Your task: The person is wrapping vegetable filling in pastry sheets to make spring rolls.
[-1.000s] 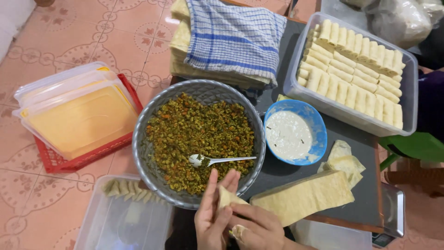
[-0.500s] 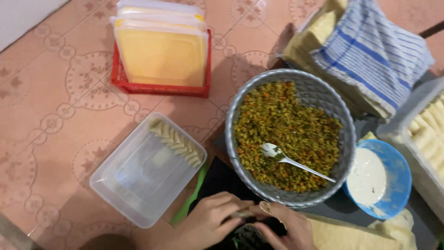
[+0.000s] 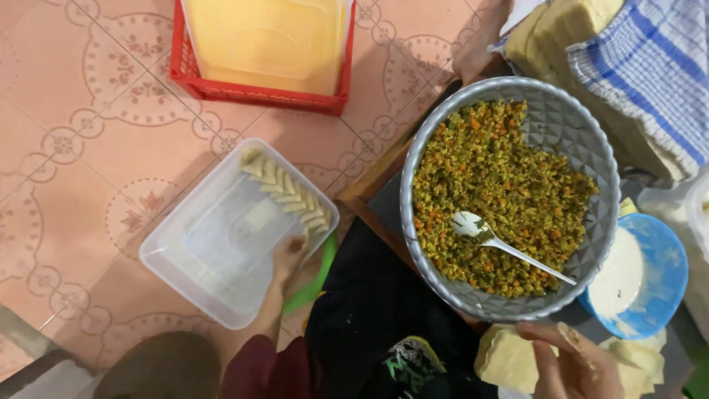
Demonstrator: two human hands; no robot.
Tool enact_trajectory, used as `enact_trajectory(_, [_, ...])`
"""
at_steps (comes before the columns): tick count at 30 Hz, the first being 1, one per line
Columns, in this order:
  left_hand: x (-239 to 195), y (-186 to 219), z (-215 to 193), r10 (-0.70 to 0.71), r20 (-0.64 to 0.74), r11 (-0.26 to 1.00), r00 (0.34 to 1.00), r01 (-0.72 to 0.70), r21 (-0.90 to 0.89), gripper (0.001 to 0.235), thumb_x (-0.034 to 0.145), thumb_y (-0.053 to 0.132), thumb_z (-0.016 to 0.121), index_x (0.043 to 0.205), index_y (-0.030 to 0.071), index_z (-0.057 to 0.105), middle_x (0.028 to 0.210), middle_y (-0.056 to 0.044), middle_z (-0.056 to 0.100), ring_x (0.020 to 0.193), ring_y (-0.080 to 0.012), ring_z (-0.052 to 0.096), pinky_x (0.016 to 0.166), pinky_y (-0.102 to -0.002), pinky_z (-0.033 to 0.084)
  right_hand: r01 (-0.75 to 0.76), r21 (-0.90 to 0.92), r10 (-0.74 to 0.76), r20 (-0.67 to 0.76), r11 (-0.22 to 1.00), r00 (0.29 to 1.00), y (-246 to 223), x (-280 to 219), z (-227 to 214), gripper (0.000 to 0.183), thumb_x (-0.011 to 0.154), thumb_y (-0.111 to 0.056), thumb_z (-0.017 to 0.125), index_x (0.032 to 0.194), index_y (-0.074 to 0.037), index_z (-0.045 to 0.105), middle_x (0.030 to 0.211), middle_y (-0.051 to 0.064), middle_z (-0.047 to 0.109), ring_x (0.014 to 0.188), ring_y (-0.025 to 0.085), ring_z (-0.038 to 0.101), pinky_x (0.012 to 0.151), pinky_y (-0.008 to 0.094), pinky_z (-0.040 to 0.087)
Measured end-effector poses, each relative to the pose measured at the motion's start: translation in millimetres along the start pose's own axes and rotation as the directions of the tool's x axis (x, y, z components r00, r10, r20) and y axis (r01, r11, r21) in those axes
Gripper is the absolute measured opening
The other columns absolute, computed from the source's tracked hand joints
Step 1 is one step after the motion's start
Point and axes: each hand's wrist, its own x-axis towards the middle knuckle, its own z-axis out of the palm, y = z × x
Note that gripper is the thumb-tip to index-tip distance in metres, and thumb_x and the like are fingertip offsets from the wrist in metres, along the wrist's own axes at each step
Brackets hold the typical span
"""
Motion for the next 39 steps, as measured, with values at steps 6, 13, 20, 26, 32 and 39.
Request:
enact_trajectory(6, [-13.8,17.1,-16.4,0.116,0.177,0.943,0.977,-0.164,0.291,0.043,0.081,0.016,0.067,0.124,0.011,0.073,0.123,-0.017,0.074,0.116,-0.037,0.068,0.101,-0.043,0.052,-0.311,-0.099,0.288,-0.196,0.945,0.937,-42.4,14.4,-22.7,0.011,0.102,0.0,0.057,0.103,0.003,0.067,0.089,0.012,0.072,0.049,0.01,0.054,0.046,0.025,0.041])
enact_trajectory(13, [6.7,16.8,10.5,0.141,0.253,0.926,0.957,-0.218,0.31,0.045,0.1,0.033,0.058,0.136,0.006,0.064,0.149,-0.022,0.054,0.136,-0.0397,0.051,0.113,-0.044,0.042,-0.16,-0.521,0.205,0.03,0.839,0.978,47.1,-39.9,-29.9,0.06,0.073,-0.022,0.087,0.12,-0.003,0.055,0.097,0.011,0.07,0.072,0.02,0.073,0.064,0.033,0.059])
enact_trajectory(20, [10.1,46.6,-3.9,0.057,0.381,0.879,0.923,-0.227,0.419,0.045,0.098,0.035,0.062,0.132,0.006,0.068,0.137,-0.02,0.063,0.13,-0.0382,0.057,0.106,-0.044,0.045,-0.008,-0.569,0.021,0.015,0.823,1.0,44.1,-64.0,-9.4,0.066,0.066,-0.019,0.089,0.121,-0.005,0.056,0.095,0.014,0.062,0.083,0.033,0.063,0.068,0.041,0.054])
enact_trajectory(26, [-7.3,87.8,6.5,-0.03,0.129,0.935,0.991,-0.018,0.355,0.037,0.105,0.033,0.057,0.123,0.002,0.068,0.107,-0.021,0.075,0.102,-0.0373,0.074,0.085,-0.05,0.054,0.252,-0.421,-0.227,0.109,0.871,0.968,26.4,-55.3,-25.1,0.058,0.07,-0.011,0.083,0.12,-0.001,0.056,0.097,0.015,0.061,0.084,0.036,0.061,0.069,0.042,0.053])
enact_trajectory(32, [20.3,19.5,19.1,0.178,0.326,0.644,0.928,-0.361,0.675,0.032,0.101,0.028,0.067,0.12,0.003,0.071,0.106,-0.022,0.076,0.104,-0.0414,0.07,0.086,-0.05,0.056,0.092,-0.171,-0.1,-0.034,0.981,0.994,55.3,-73.1,-35.7,0.037,0.083,0.004,0.075,0.116,-0.002,0.061,0.089,0.01,0.067,0.075,0.027,0.069,0.064,0.033,0.054])
enact_trajectory(39, [17.5,60.1,7.7,0.429,0.825,0.384,0.369,-0.901,0.203,0.033,0.099,0.026,0.067,0.12,0.001,0.068,0.11,-0.022,0.075,0.107,-0.0392,0.071,0.09,-0.05,0.057,-0.094,0.082,0.122,-0.459,0.992,0.88,83.0,-92.4,-50.5,0.024,0.091,0.007,0.066,0.111,-0.001,0.057,0.092,0.009,0.063,0.077,0.015,0.066,0.067,0.029,0.054])
